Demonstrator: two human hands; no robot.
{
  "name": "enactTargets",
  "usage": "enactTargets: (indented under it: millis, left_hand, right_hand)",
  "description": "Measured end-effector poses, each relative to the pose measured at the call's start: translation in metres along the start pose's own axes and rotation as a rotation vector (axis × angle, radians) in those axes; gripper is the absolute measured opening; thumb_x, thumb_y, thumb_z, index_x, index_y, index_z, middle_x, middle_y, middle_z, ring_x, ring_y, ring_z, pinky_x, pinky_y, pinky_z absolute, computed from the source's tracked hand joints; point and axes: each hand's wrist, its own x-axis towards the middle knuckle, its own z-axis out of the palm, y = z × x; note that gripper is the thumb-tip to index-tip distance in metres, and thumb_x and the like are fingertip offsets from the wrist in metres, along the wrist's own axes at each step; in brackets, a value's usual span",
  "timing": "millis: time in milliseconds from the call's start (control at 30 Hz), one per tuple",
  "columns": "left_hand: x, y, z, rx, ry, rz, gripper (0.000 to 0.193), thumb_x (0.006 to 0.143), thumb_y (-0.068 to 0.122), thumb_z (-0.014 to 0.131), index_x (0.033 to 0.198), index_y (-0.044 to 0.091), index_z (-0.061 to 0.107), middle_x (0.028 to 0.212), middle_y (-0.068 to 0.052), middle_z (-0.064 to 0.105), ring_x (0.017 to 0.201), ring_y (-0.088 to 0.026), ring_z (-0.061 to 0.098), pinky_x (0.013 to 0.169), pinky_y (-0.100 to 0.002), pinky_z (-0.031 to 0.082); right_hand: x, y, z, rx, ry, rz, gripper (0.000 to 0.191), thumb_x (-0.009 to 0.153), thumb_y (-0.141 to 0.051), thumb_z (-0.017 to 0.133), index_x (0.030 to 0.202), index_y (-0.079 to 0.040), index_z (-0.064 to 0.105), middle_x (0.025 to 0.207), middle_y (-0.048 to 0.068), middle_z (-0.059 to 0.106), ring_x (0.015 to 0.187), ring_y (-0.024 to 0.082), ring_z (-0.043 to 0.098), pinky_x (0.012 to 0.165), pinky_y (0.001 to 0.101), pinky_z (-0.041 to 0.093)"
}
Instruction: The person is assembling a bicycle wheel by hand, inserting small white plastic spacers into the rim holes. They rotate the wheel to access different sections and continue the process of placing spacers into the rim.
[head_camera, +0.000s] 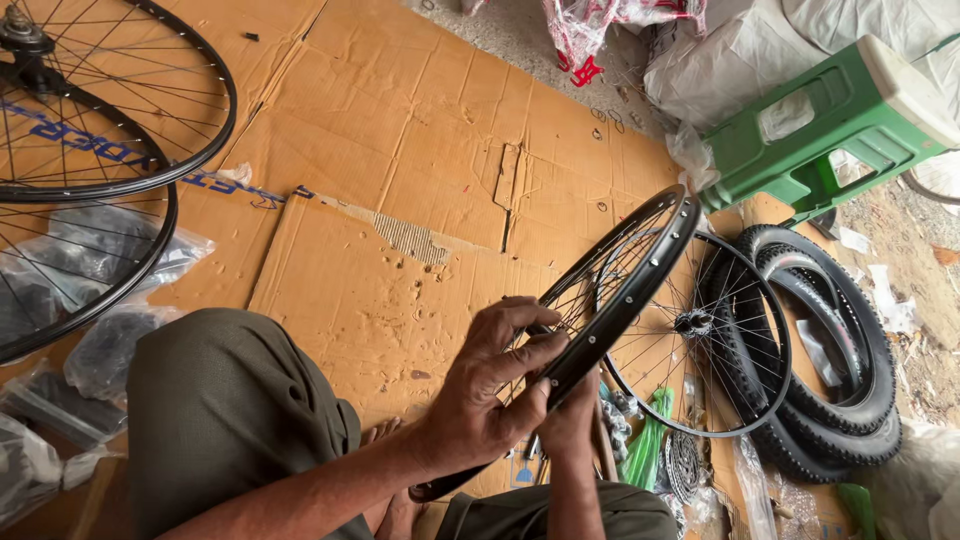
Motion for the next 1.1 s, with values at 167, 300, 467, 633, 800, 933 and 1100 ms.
enactTargets:
  millis: [167, 300, 467, 633, 800, 933, 1100]
  left_hand:
    - [0.002, 0.000, -0.004, 0.038, 0.017, -0.007, 0.040, 0.097, 0.010, 0.066, 0.137, 0.012, 0.065, 0.147, -0.016, 0.055, 0.147, -0.038, 0.045, 0.125, -0.052, 0.038]
    - [0.003, 0.002, -0.001, 0.037, 0.003, -0.008, 0.041, 0.095, 0.008, 0.066, 0.136, 0.011, 0.065, 0.146, -0.016, 0.056, 0.147, -0.037, 0.045, 0.125, -0.051, 0.038]
    - [0.004, 0.000, -0.003, 0.082, 0.001, -0.019, 0.036, 0.098, 0.013, 0.069, 0.133, 0.011, 0.067, 0.144, -0.015, 0.058, 0.146, -0.037, 0.045, 0.124, -0.051, 0.037]
    - [0.006, 0.003, 0.002, 0.040, -0.019, -0.107, 0.034, 0.101, 0.024, 0.070, 0.133, 0.010, 0.066, 0.144, -0.015, 0.055, 0.147, -0.038, 0.041, 0.121, -0.049, 0.040]
    - [0.012, 0.005, -0.003, 0.188, -0.005, -0.066, 0.031, 0.100, 0.021, 0.071, 0.129, 0.008, 0.072, 0.143, -0.013, 0.058, 0.147, -0.035, 0.045, 0.125, -0.049, 0.035]
    - [0.017, 0.008, 0.000, 0.179, -0.034, -0.157, 0.031, 0.098, 0.017, 0.069, 0.127, 0.007, 0.073, 0.141, -0.013, 0.059, 0.146, -0.036, 0.045, 0.120, -0.048, 0.036]
    - [0.026, 0.010, 0.009, 0.119, -0.021, -0.147, 0.031, 0.097, 0.016, 0.068, 0.126, 0.007, 0.072, 0.136, -0.013, 0.062, 0.139, -0.032, 0.051, 0.106, -0.041, 0.048]
  right_hand:
    - [-0.005, -0.001, -0.004, 0.361, -0.136, 0.162, 0.046, 0.077, -0.005, 0.082, 0.119, -0.004, 0.063, 0.102, 0.003, 0.071, 0.093, 0.010, 0.069, 0.083, 0.0255, 0.057]
    - [-0.008, 0.001, -0.005, 0.442, -0.007, 0.040, 0.031, 0.095, -0.004, 0.082, 0.121, 0.001, 0.065, 0.106, 0.010, 0.072, 0.093, 0.014, 0.068, 0.082, 0.0299, 0.056]
    - [0.003, -0.007, -0.011, 0.510, -0.222, 0.091, 0.024, 0.105, -0.013, 0.070, 0.123, 0.002, 0.067, 0.114, 0.011, 0.072, 0.105, 0.017, 0.069, 0.096, 0.0339, 0.057]
    - [0.003, -0.011, 0.012, -0.140, -0.027, 0.093, 0.033, 0.089, -0.010, 0.074, 0.120, -0.002, 0.065, 0.111, 0.007, 0.072, 0.101, 0.016, 0.069, 0.082, 0.0311, 0.059]
    - [0.009, -0.030, 0.013, 0.278, -0.220, 0.078, 0.046, 0.087, -0.002, 0.075, 0.129, -0.002, 0.058, 0.122, 0.006, 0.067, 0.116, 0.016, 0.063, 0.099, 0.0310, 0.053]
    - [0.017, -0.049, 0.019, 0.318, -0.098, 0.161, 0.044, 0.082, 0.000, 0.080, 0.123, -0.003, 0.063, 0.114, 0.004, 0.068, 0.107, 0.014, 0.063, 0.092, 0.0309, 0.054]
    - [0.019, -0.039, 0.013, 0.472, -0.096, -0.032, 0.024, 0.095, -0.001, 0.083, 0.100, -0.007, 0.060, 0.106, 0.004, 0.068, 0.101, 0.013, 0.063, 0.090, 0.0310, 0.053]
